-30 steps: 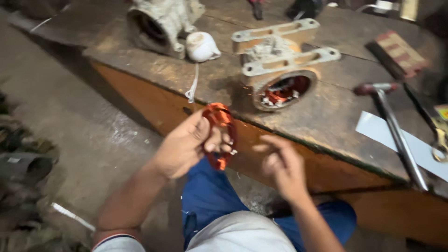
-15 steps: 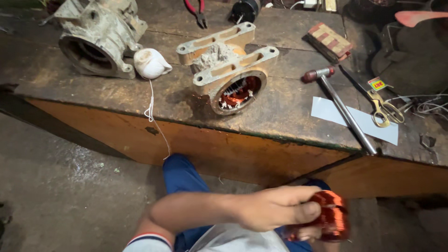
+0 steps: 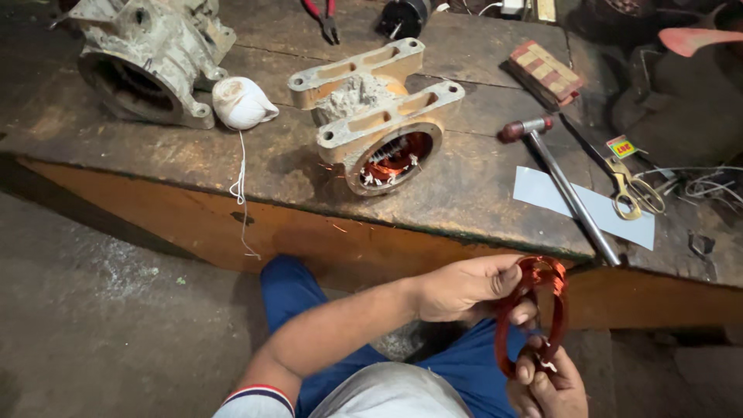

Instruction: The person is repairing a motor component by inserting copper wire coils into a stator housing. They use a hammer to tap the coils into place, tie them with white string, and trim the excess with scissors.

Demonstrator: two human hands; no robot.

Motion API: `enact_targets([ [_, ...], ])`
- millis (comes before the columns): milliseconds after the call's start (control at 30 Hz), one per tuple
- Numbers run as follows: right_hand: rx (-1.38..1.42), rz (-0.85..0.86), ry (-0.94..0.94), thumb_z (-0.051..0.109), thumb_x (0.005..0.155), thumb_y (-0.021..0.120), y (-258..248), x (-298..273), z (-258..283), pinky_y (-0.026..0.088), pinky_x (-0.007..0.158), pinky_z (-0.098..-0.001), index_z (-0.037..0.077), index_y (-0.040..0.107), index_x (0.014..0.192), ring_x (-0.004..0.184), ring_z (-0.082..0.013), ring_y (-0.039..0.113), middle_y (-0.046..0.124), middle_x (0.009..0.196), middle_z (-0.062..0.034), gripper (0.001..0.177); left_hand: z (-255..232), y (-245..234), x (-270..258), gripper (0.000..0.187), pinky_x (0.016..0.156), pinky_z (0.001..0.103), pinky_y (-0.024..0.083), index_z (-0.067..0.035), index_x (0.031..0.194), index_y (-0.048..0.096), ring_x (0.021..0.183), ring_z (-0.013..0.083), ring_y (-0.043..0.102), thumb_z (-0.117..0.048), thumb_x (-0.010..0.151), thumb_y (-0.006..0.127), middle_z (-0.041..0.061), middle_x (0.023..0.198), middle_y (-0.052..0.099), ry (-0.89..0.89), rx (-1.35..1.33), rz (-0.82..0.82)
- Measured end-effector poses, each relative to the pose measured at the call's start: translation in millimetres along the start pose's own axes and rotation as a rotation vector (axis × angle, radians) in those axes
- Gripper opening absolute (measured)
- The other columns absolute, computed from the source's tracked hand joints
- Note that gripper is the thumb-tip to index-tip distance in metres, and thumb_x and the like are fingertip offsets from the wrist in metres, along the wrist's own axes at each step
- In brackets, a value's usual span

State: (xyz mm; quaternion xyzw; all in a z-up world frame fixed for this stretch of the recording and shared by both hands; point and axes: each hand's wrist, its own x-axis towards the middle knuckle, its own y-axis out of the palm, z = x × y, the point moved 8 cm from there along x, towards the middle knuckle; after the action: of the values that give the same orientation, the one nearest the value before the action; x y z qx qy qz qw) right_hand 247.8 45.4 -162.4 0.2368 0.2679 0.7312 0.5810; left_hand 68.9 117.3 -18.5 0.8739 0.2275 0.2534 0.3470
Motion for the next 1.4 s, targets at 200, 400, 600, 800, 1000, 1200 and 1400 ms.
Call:
enact_targets([
  [200,-0.503,-0.256,-0.275,0.007,0.105,0.056,65,29,68,0.04,0.044,-0.0248,-0.004,0.059,0.139,0.053,-0.0095,0.051,0.064,0.093,-0.0117,0.036,-74,-10,-48,0.038,0.102,0.037,0.046,-0.005,0.142,0.051,0.113,0.0226,0.054,-0.024,0.109,0.055,0.011,0.124,0.061,0.171,1.187,-0.367],
  [400,-1.744,-0.255,-0.871,0.0,0.106,0.067,185,109,114,0.056,0.085,-0.0394,0.006,0.065,0.139,0.095,-0.0303,0.071,0.07,0.113,-0.0162,0.033,-132,10,-119,0.018,0.091,0.032,0.057,-0.004,0.108,0.07,0.102,0.0206,0.074,-0.02,0.1,0.067,0.009,0.105,0.075,0.279,1.374,-0.67],
  [600,-1.991,-0.052,-0.686,0.009,0.097,0.071,222,190,81,0.055,0.079,-0.0437,0.013,0.068,0.132,0.092,-0.0352,0.07,0.069,0.108,-0.0108,0.036,-151,13,-178,0.01,0.081,0.029,0.058,-0.003,0.097,0.072,0.09,0.016,0.074,-0.012,0.096,0.07,0.007,0.095,0.075,0.388,1.46,-0.863],
  [800,-1.792,-0.165,-0.639,0.014,0.099,0.072,200,159,113,0.056,0.075,-0.0381,0.01,0.069,0.131,0.083,-0.0275,0.069,0.068,0.117,-0.0112,0.033,-166,-20,-257,0.009,0.082,0.029,0.058,-0.002,0.098,0.07,0.088,0.0143,0.072,-0.01,0.098,0.067,0.007,0.094,0.075,0.392,1.425,-1.071],
  [1000,-1.985,-0.178,-0.816,0.017,0.1,0.076,182,149,105,0.052,0.101,-0.0411,0.011,0.072,0.126,0.107,-0.0305,0.063,0.068,0.119,-0.0094,0.027,-203,-43,-299,0.012,0.088,0.027,0.057,0.001,0.111,0.065,0.095,0.0125,0.068,-0.01,0.107,0.062,0.007,0.102,0.072,0.646,1.29,-1.315],
  [1200,-1.937,-0.188,-0.841,0.018,0.105,0.076,164,157,88,0.049,0.098,-0.0389,0.012,0.075,0.123,0.108,-0.029,0.06,0.069,0.117,-0.0064,0.019,-213,-68,-244,0.038,0.097,0.033,0.054,-0.002,0.132,0.056,0.112,0.0175,0.065,-0.022,0.103,0.07,0.012,0.122,0.068,0.587,1.406,-1.22],
  [1400,-1.893,-0.253,-0.941,0.018,0.11,0.073,151,156,85,0.048,0.096,-0.0375,0.014,0.076,0.121,0.105,-0.0279,0.058,0.069,0.116,-0.0051,0.013,-220,-84,-181,0.142,0.133,0.048,0.026,-0.011,0.166,-0.014,0.165,0.0347,0.022,-0.047,0.077,0.09,0.025,0.175,0.018,0.532,1.519,-0.775],
])
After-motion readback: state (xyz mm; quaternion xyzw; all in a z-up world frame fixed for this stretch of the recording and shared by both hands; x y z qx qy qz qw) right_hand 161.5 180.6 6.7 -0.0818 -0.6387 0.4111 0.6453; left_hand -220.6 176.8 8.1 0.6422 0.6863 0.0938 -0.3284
